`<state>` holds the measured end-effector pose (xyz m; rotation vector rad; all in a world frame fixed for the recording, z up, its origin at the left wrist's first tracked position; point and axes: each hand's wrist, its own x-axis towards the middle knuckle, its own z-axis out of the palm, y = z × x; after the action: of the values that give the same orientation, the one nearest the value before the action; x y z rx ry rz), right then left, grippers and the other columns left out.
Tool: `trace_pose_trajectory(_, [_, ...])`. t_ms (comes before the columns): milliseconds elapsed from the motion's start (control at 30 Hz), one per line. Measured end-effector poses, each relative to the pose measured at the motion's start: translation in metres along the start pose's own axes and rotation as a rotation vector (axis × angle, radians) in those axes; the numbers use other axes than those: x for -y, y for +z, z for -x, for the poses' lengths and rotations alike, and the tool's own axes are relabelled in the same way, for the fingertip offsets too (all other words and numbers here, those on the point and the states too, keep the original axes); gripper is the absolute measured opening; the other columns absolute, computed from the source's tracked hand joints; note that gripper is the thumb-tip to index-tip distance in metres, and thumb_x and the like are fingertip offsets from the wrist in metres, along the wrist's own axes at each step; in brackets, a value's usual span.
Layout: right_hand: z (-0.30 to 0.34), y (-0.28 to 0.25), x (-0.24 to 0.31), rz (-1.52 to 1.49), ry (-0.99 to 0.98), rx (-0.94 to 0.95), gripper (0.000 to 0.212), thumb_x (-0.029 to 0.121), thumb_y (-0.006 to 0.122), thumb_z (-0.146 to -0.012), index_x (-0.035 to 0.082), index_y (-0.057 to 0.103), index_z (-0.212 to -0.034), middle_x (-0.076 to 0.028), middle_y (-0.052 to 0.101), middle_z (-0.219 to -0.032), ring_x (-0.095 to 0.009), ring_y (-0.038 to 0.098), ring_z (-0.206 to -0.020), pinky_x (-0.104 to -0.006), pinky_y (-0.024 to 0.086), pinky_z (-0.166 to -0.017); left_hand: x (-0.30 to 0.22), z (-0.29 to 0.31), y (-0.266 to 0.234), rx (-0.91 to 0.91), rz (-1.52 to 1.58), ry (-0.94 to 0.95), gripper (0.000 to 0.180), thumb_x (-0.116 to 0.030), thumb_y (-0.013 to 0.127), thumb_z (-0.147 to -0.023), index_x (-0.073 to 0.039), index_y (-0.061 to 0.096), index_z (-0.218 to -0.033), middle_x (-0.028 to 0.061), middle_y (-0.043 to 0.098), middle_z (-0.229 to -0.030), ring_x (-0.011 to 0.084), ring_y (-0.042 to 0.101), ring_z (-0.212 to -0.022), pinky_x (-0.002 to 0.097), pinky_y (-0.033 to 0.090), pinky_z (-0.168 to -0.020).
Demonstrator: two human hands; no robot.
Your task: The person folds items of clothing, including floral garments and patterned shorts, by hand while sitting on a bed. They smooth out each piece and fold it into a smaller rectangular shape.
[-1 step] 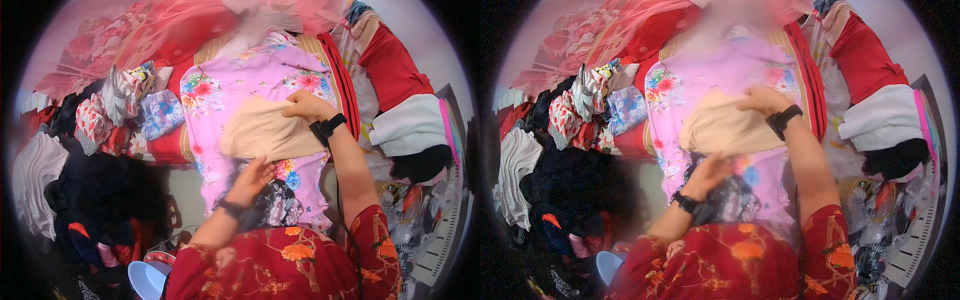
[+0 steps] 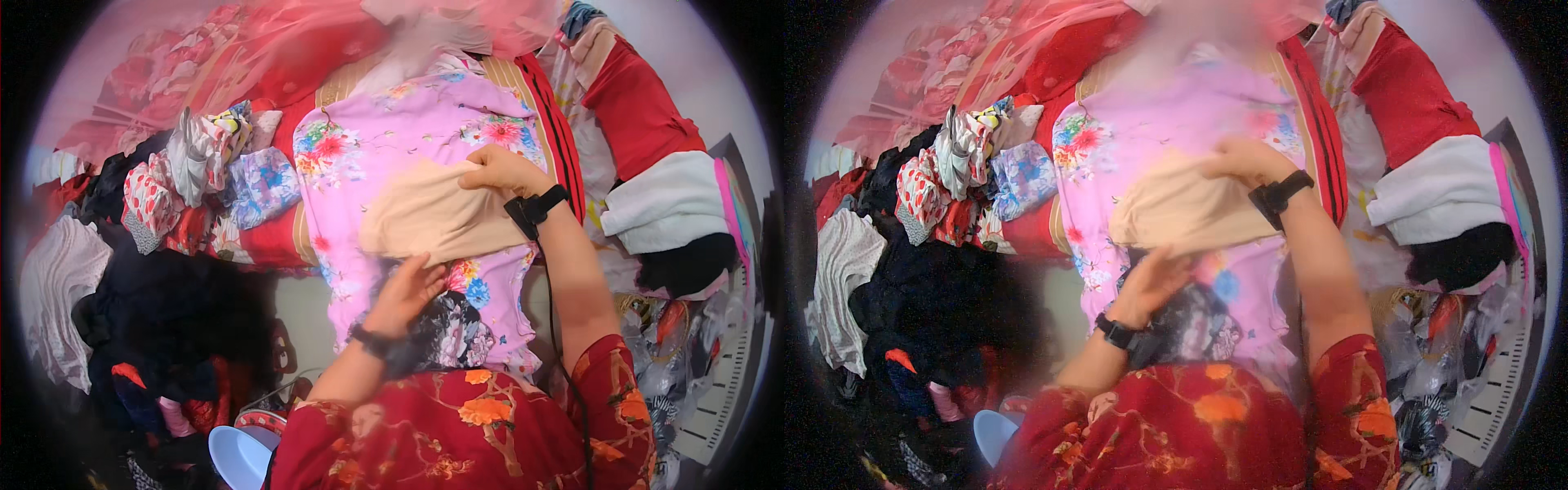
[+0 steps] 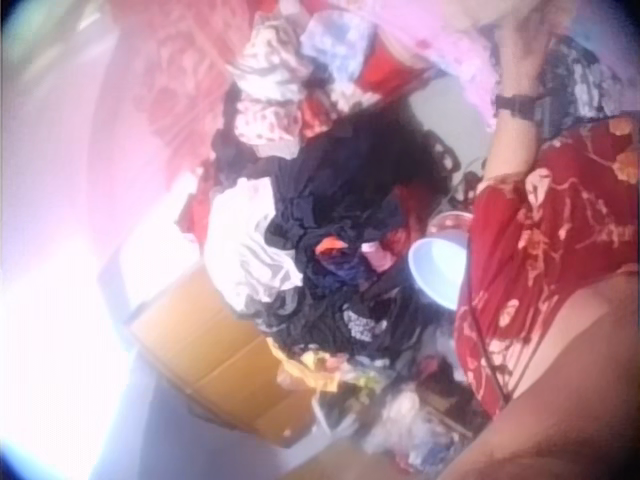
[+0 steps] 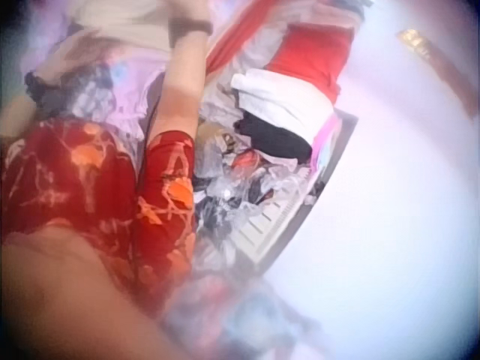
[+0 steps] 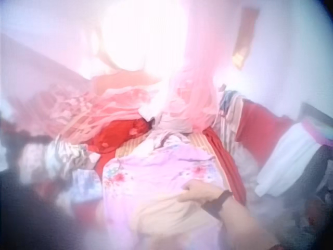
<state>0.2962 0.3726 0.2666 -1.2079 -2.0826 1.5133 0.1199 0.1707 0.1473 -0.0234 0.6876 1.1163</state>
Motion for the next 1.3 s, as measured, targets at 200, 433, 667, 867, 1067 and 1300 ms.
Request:
trace_pose_trajectory(200, [0.054,-0.002,0.062,-0.257,-0.328,-0.043,0.023,0.024,0.069,-0.081,0.003,0.065,-0.09,0.001,0.063,-0.082,-0.005,0.056,-0.07,-0.0206,0.043,-0.064,-0.064,0.085,0.041,0.526,0.011,0.402,0.045,-0.025,0.055,-0.09,-0.002,0.046,-0.128,0.0152,0.049,-0.132,0.0268,0.045,-0.124,0.0413,0.037,-0.103])
trace_pose_trajectory(433, [0.113,0.025,0.102,-0.373,-0.429,-0.164,0.025,0.017,0.07,-0.082,0.003,0.06,-0.1,0.001,0.062,-0.083,-0.005,0.056,-0.071,-0.0183,0.043,-0.064,-0.096,0.129,0.074,0.355,-0.344,0.729,0.067,-0.004,0.063,-0.081,-0.009,0.031,-0.14,0.0105,0.051,-0.126,0.0236,0.052,-0.116,0.0358,0.045,-0.096])
trace_pose_trajectory(667, [0.122,0.021,0.098,-0.472,-0.572,-0.316,0.037,0.006,0.066,-0.08,-0.001,0.059,-0.116,-0.001,0.061,-0.091,-0.004,0.053,-0.076,-0.0171,0.041,-0.068,-0.113,0.114,0.09,0.223,-0.65,1.08,0.052,0.008,0.063,-0.074,-0.005,0.054,-0.123,0.0092,0.061,-0.107,0.0218,0.058,-0.102,0.0308,0.046,-0.09])
trace_pose_trajectory(867, [0.127,0.011,0.098,0.076,-0.774,-0.785,0.029,0.001,0.06,-0.079,-0.001,0.062,-0.107,-0.004,0.063,-0.09,-0.01,0.057,-0.083,-0.0234,0.045,-0.075,-0.141,0.089,0.128,-0.069,-1.309,1.583,0.041,0.008,0.059,-0.071,-0.003,0.061,-0.111,0.0105,0.064,-0.102,0.0198,0.06,-0.097,0.0291,0.046,-0.084])
trace_pose_trajectory(1067, [0.201,0.045,0.055,0.421,-0.607,-0.871,0.019,0.002,0.061,-0.077,-0.001,0.062,-0.095,-0.01,0.062,-0.082,-0.018,0.059,-0.076,-0.0303,0.046,-0.068,-0.077,0.118,0.1,-0.125,-1.551,1.698,0.018,0.004,0.06,-0.077,-0.004,0.061,-0.093,0.0138,0.058,-0.081,0.0292,0.057,-0.076,0.0363,0.046,-0.068])
trace_pose_trajectory(1300, [0.255,0.104,-0.065,0.408,-0.346,-0.432,0.01,0.005,0.064,-0.075,0.002,0.065,-0.084,-0.012,0.057,-0.075,-0.025,0.057,-0.068,-0.033,0.045,-0.06,-0.002,0.137,-0.014,0.042,-1.969,1.018,0.018,0.001,0.066,-0.067,-0.007,0.066,-0.084,0.0102,0.056,-0.074,0.0286,0.057,-0.072,0.0373,0.045,-0.065])
